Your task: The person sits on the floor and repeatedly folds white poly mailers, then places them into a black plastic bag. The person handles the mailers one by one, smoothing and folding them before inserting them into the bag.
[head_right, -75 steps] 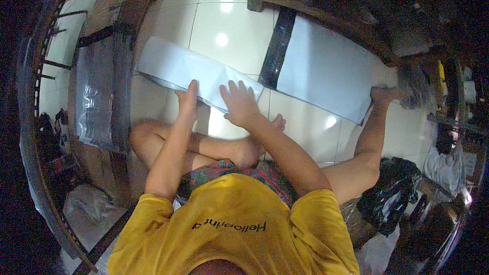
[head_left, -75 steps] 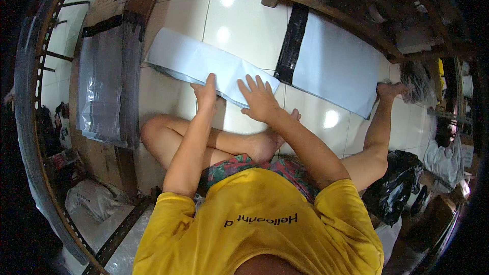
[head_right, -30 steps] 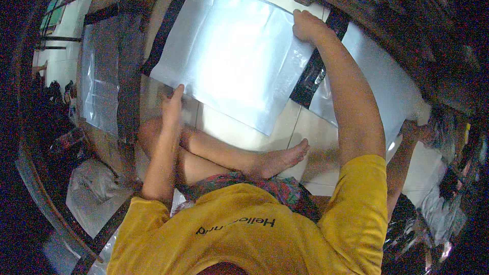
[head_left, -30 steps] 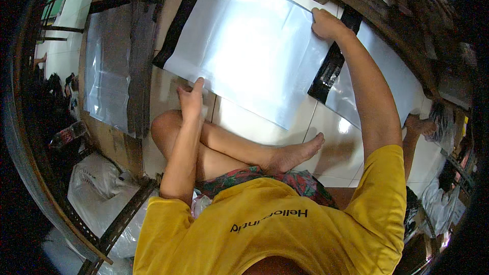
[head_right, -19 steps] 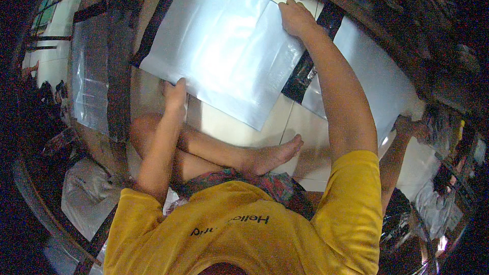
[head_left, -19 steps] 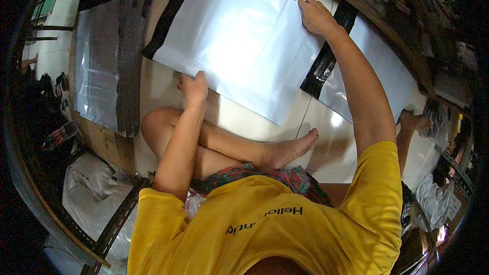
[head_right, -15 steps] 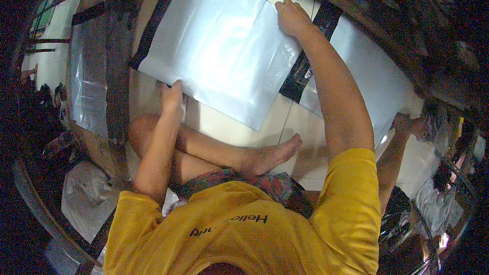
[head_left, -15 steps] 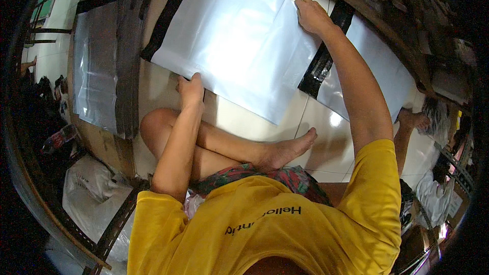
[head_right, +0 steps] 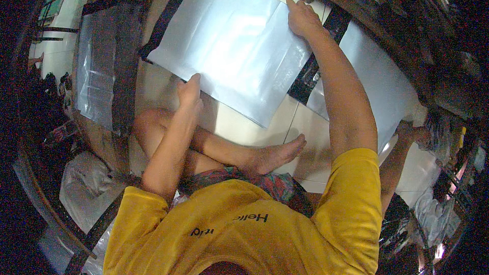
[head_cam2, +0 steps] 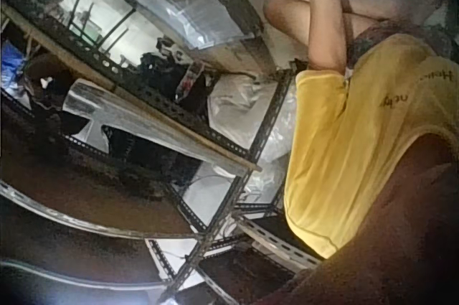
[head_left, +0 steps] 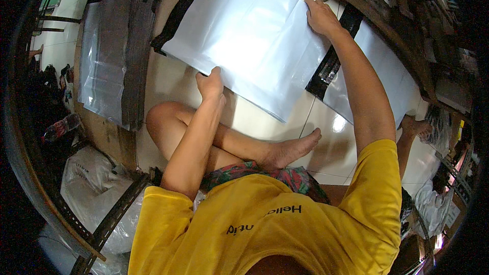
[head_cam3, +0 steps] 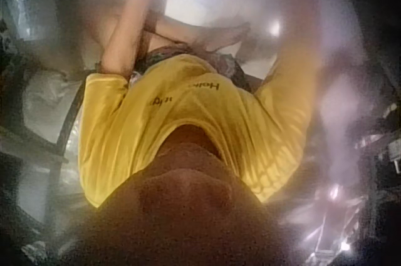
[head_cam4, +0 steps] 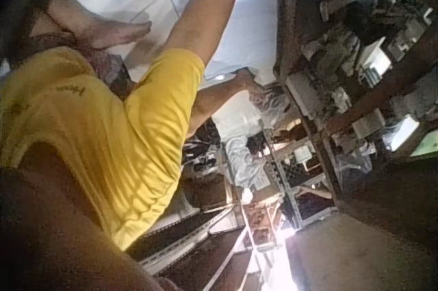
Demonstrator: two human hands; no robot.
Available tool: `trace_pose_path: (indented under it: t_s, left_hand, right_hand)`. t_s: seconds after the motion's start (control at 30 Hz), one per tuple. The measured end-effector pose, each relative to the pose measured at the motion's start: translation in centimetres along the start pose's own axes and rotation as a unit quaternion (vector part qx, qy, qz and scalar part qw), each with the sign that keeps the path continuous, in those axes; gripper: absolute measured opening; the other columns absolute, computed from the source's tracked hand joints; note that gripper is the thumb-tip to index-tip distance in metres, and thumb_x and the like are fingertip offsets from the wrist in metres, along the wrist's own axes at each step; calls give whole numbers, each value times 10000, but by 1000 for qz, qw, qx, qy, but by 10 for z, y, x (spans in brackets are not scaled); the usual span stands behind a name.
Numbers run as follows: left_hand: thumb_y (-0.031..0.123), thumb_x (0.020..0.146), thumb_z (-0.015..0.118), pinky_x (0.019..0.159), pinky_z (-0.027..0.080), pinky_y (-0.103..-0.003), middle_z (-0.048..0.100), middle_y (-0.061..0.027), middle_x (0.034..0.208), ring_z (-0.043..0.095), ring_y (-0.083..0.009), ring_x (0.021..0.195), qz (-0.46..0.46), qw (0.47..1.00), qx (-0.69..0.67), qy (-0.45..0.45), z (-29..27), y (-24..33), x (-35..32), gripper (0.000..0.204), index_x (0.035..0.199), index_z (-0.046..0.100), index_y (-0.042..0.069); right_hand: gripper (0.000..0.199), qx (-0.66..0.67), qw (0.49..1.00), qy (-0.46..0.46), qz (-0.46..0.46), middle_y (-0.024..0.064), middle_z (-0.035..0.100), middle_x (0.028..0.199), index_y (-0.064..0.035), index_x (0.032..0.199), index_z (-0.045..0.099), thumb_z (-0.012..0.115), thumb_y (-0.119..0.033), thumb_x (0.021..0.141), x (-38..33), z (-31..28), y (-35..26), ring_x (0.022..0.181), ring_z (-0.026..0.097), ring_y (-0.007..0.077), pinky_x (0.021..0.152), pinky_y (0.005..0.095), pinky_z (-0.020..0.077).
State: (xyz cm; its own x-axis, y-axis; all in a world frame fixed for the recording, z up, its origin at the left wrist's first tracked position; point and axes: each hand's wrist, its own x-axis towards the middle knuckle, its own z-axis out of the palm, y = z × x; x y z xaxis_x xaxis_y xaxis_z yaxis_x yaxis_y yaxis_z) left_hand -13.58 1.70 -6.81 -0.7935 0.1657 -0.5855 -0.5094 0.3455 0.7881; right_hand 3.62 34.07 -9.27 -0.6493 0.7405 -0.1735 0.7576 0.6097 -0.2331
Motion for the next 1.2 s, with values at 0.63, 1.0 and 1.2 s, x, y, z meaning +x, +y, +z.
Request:
trace_pose_path:
  t_s: [0.63, 1.0, 1.2]
  left_hand:
    - [107, 994, 501, 1048, 479, -471, 573, -187, 1327, 582, -323, 1194, -126, 978, -160, -36, -61, -25, 10, 439, 1386, 458, -87]
    - [112, 922, 564, 976, 502, -403, 548, -201, 1365, 592, -303, 1162, -45, 997, -27, 49, -59, -37, -5, 577, 1427, 384, -101]
    - [93, 904, 579, 900, 521, -388, 607, -186, 1282, 631, -276, 1058, -104, 994, 33, -30, -84, -58, 38, 489, 1344, 485, -99]
  right_hand:
    - [388, 177, 973, -129, -70, 254, 644, 1266, -59, 1378, 573, 499, -138, 1006, -29, -5, -20, 1182, 618, 397, 1048, 447, 472]
    - [327, 34, 985, -160, -57, 239, 648, 1188, -22, 1253, 660, 530, -150, 983, -22, -27, -43, 1134, 623, 405, 1003, 469, 489]
    - [248, 5, 989, -76, -126, 255, 687, 1078, -7, 1091, 682, 547, -124, 919, -22, -9, -40, 1016, 685, 408, 916, 494, 548]
